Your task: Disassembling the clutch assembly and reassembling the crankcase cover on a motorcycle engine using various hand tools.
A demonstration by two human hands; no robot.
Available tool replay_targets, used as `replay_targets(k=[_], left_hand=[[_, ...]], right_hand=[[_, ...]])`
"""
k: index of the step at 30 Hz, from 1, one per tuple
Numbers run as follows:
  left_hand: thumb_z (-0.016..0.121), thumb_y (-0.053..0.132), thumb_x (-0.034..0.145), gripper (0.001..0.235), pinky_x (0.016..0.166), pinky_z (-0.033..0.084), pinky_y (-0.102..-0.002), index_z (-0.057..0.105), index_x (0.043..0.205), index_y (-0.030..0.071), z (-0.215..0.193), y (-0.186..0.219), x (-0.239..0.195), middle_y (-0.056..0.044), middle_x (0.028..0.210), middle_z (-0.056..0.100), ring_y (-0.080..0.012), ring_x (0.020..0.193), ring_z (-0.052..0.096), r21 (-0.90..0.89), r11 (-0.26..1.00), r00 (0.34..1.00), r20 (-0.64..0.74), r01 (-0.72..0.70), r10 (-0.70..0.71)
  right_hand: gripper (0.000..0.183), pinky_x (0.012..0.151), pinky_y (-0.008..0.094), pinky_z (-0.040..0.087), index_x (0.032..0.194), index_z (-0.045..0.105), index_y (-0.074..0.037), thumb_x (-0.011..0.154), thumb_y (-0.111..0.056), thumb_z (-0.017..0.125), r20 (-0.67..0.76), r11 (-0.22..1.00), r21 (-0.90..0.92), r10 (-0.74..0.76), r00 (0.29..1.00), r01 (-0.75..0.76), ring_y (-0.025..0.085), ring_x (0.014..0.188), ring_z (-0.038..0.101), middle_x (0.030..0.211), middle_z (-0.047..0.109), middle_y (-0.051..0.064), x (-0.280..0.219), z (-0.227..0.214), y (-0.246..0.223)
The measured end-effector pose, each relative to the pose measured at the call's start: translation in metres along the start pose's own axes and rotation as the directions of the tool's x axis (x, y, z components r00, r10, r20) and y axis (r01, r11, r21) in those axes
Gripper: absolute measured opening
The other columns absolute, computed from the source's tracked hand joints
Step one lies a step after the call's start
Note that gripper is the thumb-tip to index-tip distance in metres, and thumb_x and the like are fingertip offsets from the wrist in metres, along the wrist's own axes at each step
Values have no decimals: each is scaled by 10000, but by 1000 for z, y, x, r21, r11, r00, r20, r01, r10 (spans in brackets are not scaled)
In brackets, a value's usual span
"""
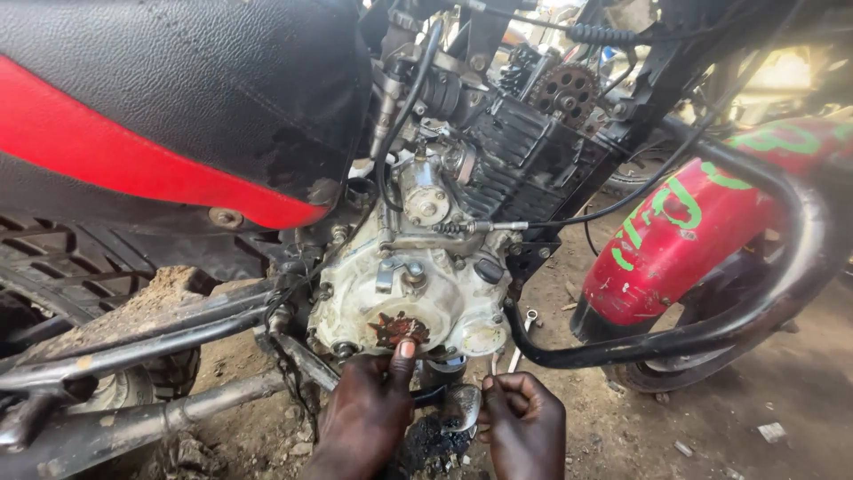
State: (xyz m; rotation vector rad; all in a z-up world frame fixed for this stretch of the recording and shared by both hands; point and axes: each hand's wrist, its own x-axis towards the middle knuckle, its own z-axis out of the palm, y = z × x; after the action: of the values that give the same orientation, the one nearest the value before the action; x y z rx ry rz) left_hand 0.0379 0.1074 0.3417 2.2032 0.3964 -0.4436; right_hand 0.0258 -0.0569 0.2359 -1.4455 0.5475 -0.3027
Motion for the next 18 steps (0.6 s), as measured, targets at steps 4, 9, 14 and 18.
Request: replay_targets(k=[4, 9, 14, 18], left_hand=[[409, 596, 1054, 520, 737, 562, -370, 762, 1028, 214, 0, -4, 2, 5, 687, 622, -140, 649, 650, 71, 997, 999, -40, -28, 31], [459, 531, 1052, 474, 562, 415, -317, 811, 991, 219, -3, -6, 1, 11, 663, 620, -123, 558, 546, 74, 993, 995, -45, -91, 94], [543, 355, 1041, 378, 509, 396, -272, 773, 1177, 88, -11, 0, -22, -87, 851, 698, -120, 530, 484, -287, 958, 1000, -4, 2, -3], [547, 111, 1045, 272, 378, 325, -329, 801, 1096, 30, -9, -13, -24, -180, 693, 624, -218, 437, 461, -720, 691, 989, -138, -68, -46]], right_hand=[[199, 507, 400, 528, 1082, 719, 123, 972, -31, 657, 213, 942, 239, 187, 959, -236, 310, 597, 630, 806, 698, 259, 37, -7, 24], [184, 600, 402, 568, 1055, 738, 82, 1009, 0, 579, 201, 954, 68, 273, 941, -291, 292, 677, 661, 918, 723, 215, 22, 17, -17], [193, 544, 316, 492, 1039, 731, 125, 857, 123, 666, 335, 932, 159, 259, 906, -325, 254, 637, 620, 912, 736, 237, 47, 24, 7], [132, 718, 339, 549, 909, 722, 86, 784, 125, 732, 461, 901, 211, 250, 851, -379, 263, 766, 686, 930, 764, 198, 49, 31, 2]])
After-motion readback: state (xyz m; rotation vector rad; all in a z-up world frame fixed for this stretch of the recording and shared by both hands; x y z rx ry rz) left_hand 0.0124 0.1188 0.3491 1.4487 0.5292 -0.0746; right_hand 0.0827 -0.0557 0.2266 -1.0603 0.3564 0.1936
